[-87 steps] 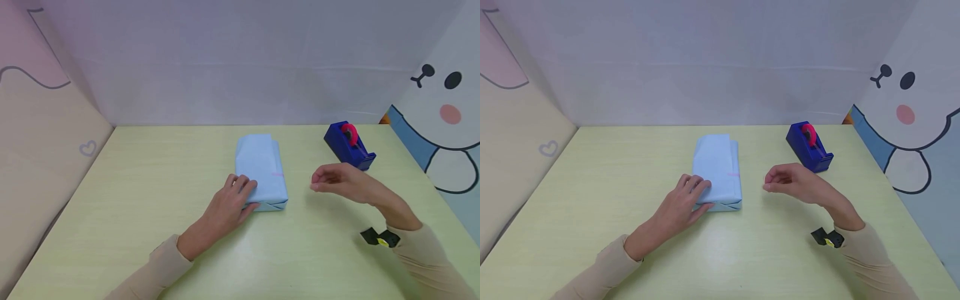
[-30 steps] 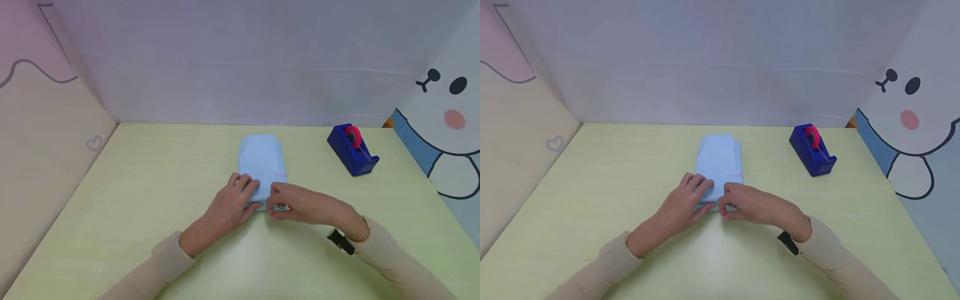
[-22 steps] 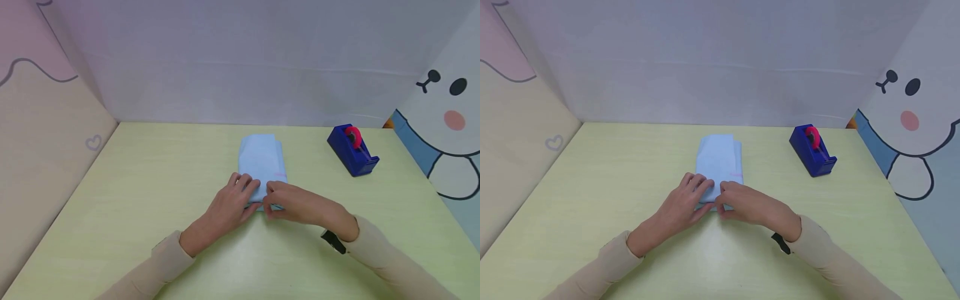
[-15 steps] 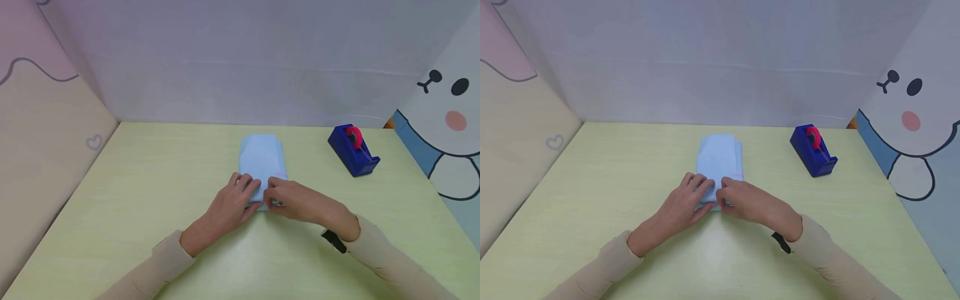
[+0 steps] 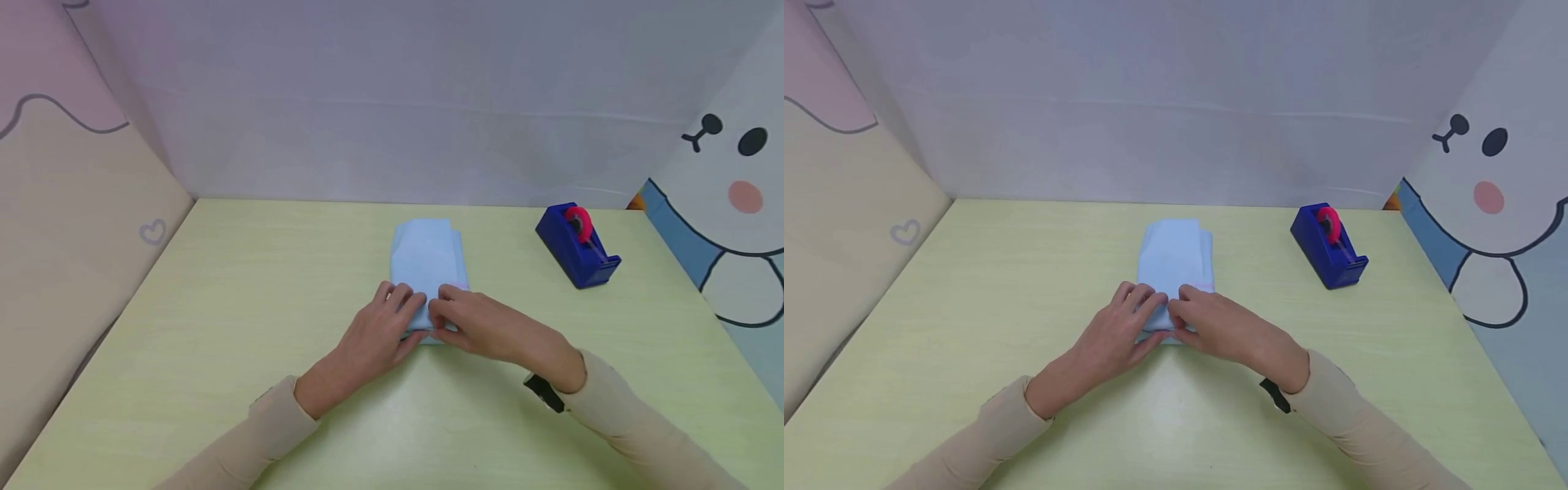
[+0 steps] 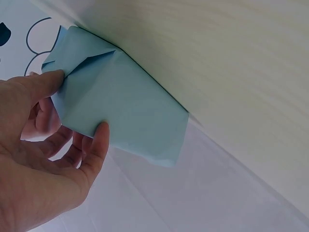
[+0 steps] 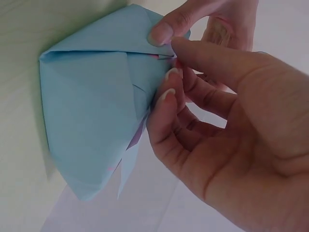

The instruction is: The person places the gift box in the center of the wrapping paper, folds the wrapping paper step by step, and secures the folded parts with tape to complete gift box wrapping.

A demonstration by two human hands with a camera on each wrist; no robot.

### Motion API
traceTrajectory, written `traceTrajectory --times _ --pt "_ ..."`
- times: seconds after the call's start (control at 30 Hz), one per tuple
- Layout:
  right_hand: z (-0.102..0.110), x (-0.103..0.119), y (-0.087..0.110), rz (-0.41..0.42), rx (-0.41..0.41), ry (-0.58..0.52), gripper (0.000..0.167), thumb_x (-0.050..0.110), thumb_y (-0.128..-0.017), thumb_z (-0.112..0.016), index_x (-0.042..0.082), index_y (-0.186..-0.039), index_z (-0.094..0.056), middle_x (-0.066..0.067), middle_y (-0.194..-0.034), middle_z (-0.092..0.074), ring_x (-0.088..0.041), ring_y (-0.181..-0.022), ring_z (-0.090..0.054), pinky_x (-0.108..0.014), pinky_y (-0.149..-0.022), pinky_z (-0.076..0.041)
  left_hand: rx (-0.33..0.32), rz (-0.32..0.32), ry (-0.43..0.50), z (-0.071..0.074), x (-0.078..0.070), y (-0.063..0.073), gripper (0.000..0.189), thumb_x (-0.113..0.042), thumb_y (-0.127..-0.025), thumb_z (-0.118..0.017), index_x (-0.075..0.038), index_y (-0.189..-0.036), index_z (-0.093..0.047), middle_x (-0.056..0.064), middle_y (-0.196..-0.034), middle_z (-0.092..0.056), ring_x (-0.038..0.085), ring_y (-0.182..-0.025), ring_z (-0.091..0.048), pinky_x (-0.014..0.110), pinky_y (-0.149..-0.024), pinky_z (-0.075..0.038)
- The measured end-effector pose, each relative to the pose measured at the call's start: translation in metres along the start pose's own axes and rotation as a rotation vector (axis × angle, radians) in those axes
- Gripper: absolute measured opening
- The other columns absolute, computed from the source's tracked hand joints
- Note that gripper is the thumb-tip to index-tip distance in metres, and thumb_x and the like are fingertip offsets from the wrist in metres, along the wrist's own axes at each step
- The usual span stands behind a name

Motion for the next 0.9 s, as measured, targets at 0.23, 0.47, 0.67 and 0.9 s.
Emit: traceTrajectory --times 0.23,0.47,0.67,0.9 --pt "-0.0021 0.0031 -0.0023 0.033 -0.064 0.150 0.023 0.005 -0.090 -0.078 0.008 -0.088 -0.056 0.000 -0.080 -0.044 -0.008 -0.057 -0.038 -0.018 -0.053 -0.034 0.015 0.014 0.007 -0.0010 0.0003 0.0002 0.046 -0.030 -0.088 -0.084 -0.007 -0.119 -0.059 0.009 -0.103 -0.056 0.027 -0.094 -0.050 0.026 -0.066 -0.050" --pt "-0.0035 0.0040 -0.0024 0.019 -0.069 0.219 0.027 0.010 -0.088 -0.082 0.005 -0.091 -0.056 -0.002 -0.082 -0.044 -0.009 -0.057 -0.038 -0.018 -0.052 -0.034 -0.009 0.014 0.013 0.0004 0.0002 -0.0005 0.046 -0.034 -0.089 -0.082 -0.007 -0.118 -0.060 0.008 -0.102 -0.056 0.026 -0.091 -0.050 0.027 -0.064 -0.049" --pt "-0.0021 0.0010 -0.0017 -0.022 -0.046 0.170 0.026 0.013 -0.089 -0.082 0.007 -0.092 -0.056 0.000 -0.083 -0.044 -0.008 -0.057 -0.042 -0.017 -0.053 -0.037 -0.025 0.031 0.017 0.0006 0.0004 -0.0026 0.049 -0.043 -0.089 -0.081 -0.007 -0.114 -0.059 0.006 -0.098 -0.056 0.025 -0.087 -0.049 0.025 -0.059 -0.047" --pt "0.0036 -0.0034 0.0004 -0.006 -0.023 0.044 0.022 0.008 -0.092 -0.078 0.009 -0.091 -0.055 0.000 -0.083 -0.050 -0.007 -0.064 -0.045 -0.020 -0.058 -0.043 -0.029 0.041 0.022 0.0015 0.0001 -0.0040 0.043 -0.037 -0.089 -0.082 -0.008 -0.111 -0.059 0.006 -0.095 -0.056 0.025 -0.087 -0.049 0.024 -0.058 -0.046"
Point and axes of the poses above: each hand's wrist, its own y-axis away from the middle knuckle, its own z-axis out of the back of the hand, x = y × z, the point moved 7 cm from there along -y, towards the middle knuckle
